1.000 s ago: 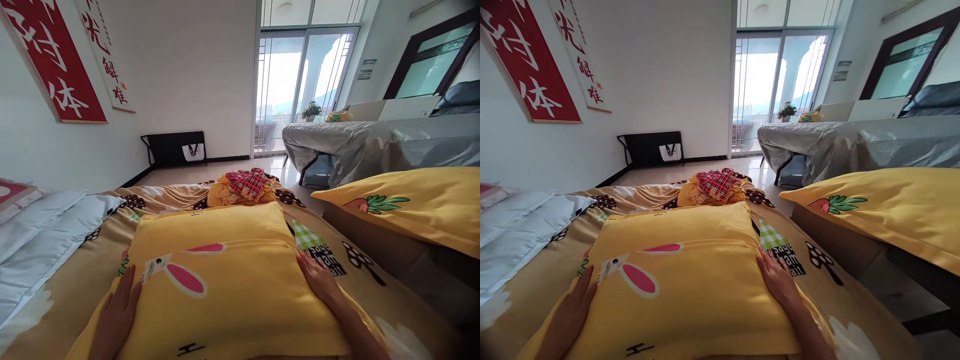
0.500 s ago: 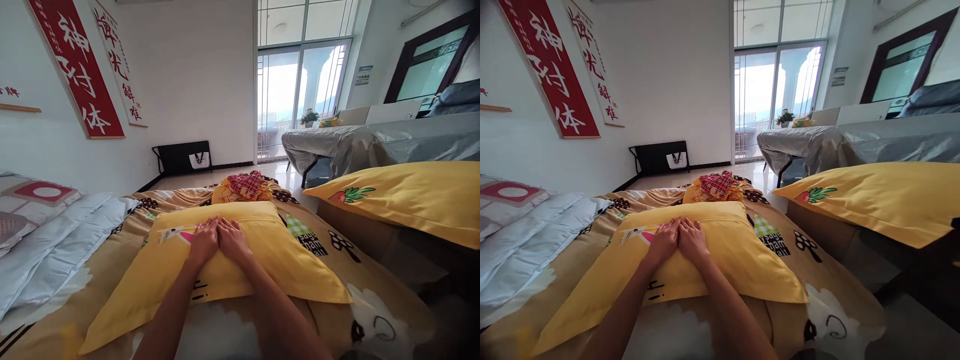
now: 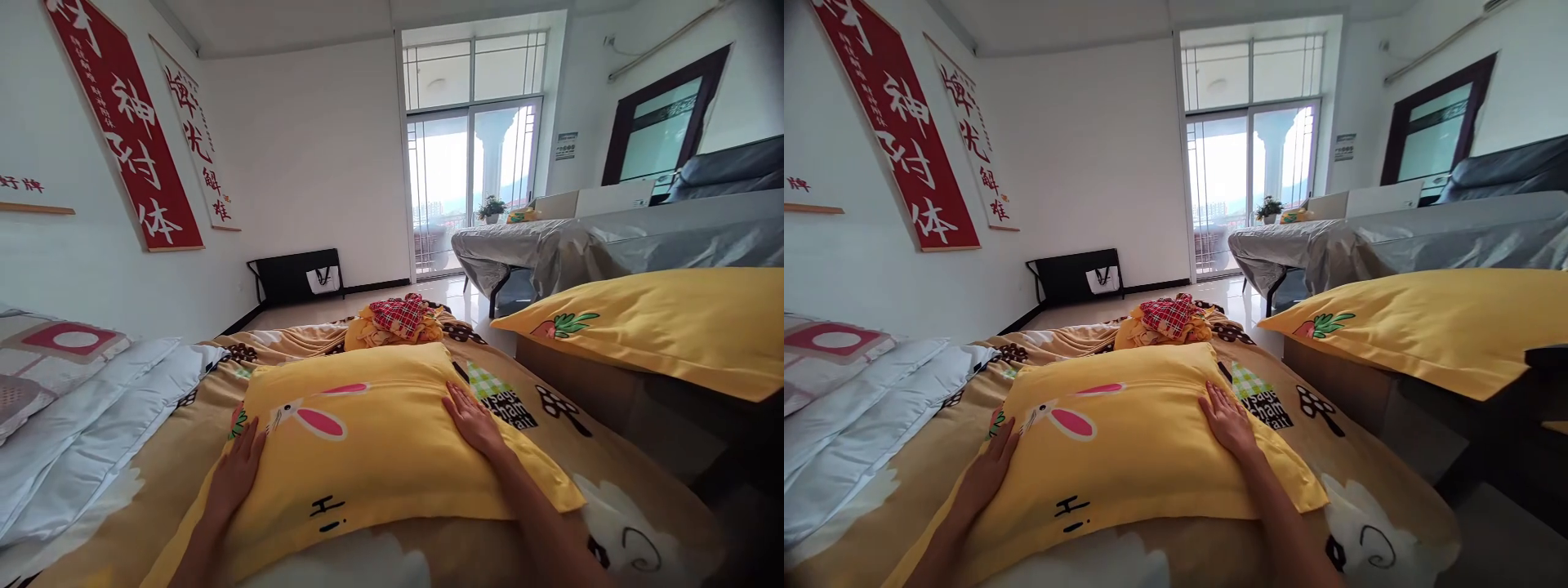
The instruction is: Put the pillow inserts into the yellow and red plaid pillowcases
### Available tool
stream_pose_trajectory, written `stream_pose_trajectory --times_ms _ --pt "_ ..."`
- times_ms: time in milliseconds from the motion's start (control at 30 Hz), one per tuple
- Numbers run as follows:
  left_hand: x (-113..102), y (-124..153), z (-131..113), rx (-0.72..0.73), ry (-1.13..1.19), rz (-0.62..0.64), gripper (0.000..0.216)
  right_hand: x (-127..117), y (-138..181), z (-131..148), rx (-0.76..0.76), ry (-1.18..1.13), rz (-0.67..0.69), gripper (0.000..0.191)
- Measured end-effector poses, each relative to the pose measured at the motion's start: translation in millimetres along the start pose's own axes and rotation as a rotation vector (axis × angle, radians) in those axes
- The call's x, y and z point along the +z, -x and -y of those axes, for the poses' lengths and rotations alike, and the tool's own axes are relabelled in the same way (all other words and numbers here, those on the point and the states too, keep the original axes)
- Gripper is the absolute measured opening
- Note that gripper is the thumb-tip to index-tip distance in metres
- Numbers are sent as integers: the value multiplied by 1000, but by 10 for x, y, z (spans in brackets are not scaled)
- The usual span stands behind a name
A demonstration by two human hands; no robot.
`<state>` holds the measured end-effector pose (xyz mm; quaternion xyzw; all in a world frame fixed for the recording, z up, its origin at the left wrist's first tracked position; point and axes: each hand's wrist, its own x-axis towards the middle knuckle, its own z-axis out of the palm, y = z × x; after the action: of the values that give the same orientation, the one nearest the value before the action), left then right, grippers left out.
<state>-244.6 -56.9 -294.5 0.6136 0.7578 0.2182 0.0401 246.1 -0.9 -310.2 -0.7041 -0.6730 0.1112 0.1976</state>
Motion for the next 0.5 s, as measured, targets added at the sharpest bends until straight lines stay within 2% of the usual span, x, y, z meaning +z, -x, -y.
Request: stream_pose_trajectory --times_ms 67,133,167,233,267,333,367,433,500 --pt "-80 59 -4 -24 -2 -37 61 -43 44 -106 80 20 -27 62" --pt "-175 154 -200 -30 -74 -165 60 -101 137 -14 165 63 -182 62" --pt "-207 213 -377 -2 -116 -259 58 -116 199 122 167 80 -297 61" --pt "-200 338 -860 133 -167 -453 55 -85 337 543 20 86 -516 58" --pt "-155 393 -1138 241 -158 -465 53 -37 405 791 -131 73 -558 55" --pt "3 471 -1644 460 -159 -400 53 97 515 1235 -436 65 -516 50" --pt "102 491 -1821 509 -163 -372 52 167 545 1380 -515 62 -497 49" --pt "293 504 -1930 530 -186 -366 49 282 547 1436 -558 72 -480 49" --pt "441 501 -1698 491 -228 -422 50 360 497 1176 -505 98 -490 53"
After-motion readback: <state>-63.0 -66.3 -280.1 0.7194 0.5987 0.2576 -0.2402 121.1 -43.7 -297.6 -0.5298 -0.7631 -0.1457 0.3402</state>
